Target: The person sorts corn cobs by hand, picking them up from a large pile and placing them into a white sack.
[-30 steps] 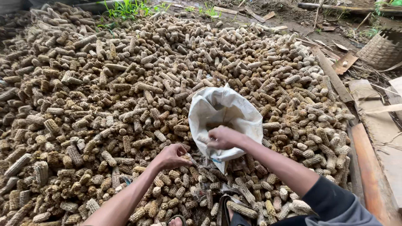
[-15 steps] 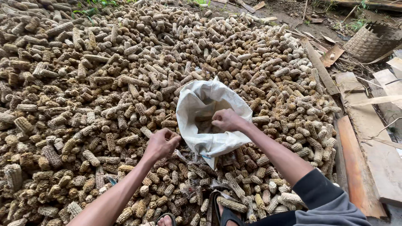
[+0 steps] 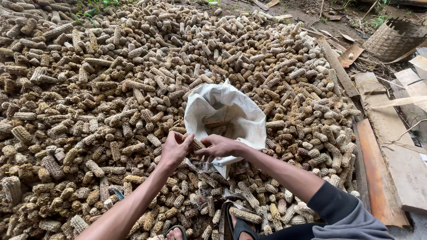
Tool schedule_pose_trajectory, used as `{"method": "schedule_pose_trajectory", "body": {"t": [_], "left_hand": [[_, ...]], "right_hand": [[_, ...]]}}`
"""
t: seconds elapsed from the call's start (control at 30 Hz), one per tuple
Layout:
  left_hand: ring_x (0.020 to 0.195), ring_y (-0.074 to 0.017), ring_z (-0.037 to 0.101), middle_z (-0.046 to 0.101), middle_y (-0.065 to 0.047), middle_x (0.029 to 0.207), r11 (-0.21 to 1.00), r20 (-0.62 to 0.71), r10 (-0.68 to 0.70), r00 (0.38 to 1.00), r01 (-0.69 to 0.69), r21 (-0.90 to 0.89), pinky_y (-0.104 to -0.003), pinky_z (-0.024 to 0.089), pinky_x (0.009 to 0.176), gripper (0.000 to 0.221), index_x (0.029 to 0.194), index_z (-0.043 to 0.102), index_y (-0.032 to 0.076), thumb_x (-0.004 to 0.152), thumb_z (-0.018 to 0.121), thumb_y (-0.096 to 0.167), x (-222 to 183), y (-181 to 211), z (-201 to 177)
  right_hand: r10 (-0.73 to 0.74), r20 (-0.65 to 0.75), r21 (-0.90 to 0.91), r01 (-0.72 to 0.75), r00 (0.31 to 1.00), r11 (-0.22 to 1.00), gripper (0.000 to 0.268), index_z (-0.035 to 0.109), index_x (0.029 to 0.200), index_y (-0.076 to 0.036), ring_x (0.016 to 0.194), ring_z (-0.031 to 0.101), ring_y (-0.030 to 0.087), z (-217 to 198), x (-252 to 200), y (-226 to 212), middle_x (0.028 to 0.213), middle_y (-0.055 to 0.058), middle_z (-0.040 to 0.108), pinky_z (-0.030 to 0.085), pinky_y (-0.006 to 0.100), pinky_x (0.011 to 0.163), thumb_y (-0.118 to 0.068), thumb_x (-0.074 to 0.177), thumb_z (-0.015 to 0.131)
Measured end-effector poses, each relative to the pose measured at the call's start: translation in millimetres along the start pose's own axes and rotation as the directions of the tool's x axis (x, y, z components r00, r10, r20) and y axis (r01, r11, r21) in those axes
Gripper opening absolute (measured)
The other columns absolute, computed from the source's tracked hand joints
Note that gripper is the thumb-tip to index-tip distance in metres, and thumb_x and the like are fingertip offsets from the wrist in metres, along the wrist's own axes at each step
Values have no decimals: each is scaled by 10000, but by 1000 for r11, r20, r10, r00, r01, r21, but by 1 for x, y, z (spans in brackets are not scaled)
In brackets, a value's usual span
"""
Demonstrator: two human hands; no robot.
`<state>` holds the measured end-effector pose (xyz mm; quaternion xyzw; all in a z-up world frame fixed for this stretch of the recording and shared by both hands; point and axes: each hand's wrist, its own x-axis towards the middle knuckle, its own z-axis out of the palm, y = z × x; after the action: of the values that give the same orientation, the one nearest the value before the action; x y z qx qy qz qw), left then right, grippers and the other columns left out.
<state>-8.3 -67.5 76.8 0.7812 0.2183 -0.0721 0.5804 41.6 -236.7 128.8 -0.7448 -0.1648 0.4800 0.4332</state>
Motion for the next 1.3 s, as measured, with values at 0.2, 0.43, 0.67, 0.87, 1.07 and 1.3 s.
{"method": "schedule_pose_trajectory", "body": {"t": [0.2, 0.43, 0.67, 0.87, 1.07, 1.3], "left_hand": [[992, -332, 634, 636, -229, 1023, 971, 175, -91, 980, 49, 233, -448, 491, 836, 579, 1093, 563, 40, 876, 559, 576, 3, -29, -12], [1102, -360, 598, 670, -203, 1035, 772, 302, -225, 926, -19, 636, -433, 460, 926, 351, 1017, 654, 73, 819, 604, 358, 17, -99, -26], [546, -51, 479, 692, -57, 1034, 734, 403, -473, 783, 98, 672, -167, 462, 500, 278, 1094, 628, 87, 953, 510, 296, 17, -106, -29], [887, -144, 714, 667, -79, 1183, 687, 423, -487, 764, 36, 726, -292, 601, 822, 343, 1165, 618, 132, 931, 517, 361, 21, -125, -17], [664, -80, 591, 707, -51, 1063, 639, 412, -570, 711, 68, 766, -210, 544, 602, 282, 1063, 622, 152, 913, 553, 380, 7, -119, -7], [990, -169, 668, 681, -80, 1115, 683, 442, -525, 727, 50, 729, -330, 574, 884, 241, 1011, 636, 141, 887, 598, 345, 12, -127, -1]], "right_hand": [[6, -230, -107, -32, 973, 994, 248, 645, 931, 27, 676, 675, 194, -61, 29, 62, 814, 159, 684, 578, 273, 566, -184, 822, 714], [27, -460, -10, -36, 887, 999, 518, 516, 1231, 66, 784, 661, 207, -123, -10, 82, 974, 178, 645, 575, 250, 583, -215, 837, 699], [130, -805, -123, -377, 578, 918, 181, 675, 850, -98, 744, 623, 150, -164, -90, 122, 927, 59, 686, 513, 362, 710, -244, 856, 570], [445, -645, -471, -781, 622, 409, 124, 502, 750, -107, 444, 297, 34, -173, -117, 242, 563, -29, 410, 245, 151, 381, -25, 842, 490], [325, -504, -738, -595, 800, 320, 613, 370, 1292, 8, 780, 655, 161, -136, -91, 296, 1306, 220, 460, 588, 170, 569, -391, 881, 590], [337, -372, -864, -456, 865, 216, 762, 198, 1455, -97, 1310, 357, 284, -103, -71, 317, 1500, 116, 225, 480, 379, 998, 127, 776, 463]]}}
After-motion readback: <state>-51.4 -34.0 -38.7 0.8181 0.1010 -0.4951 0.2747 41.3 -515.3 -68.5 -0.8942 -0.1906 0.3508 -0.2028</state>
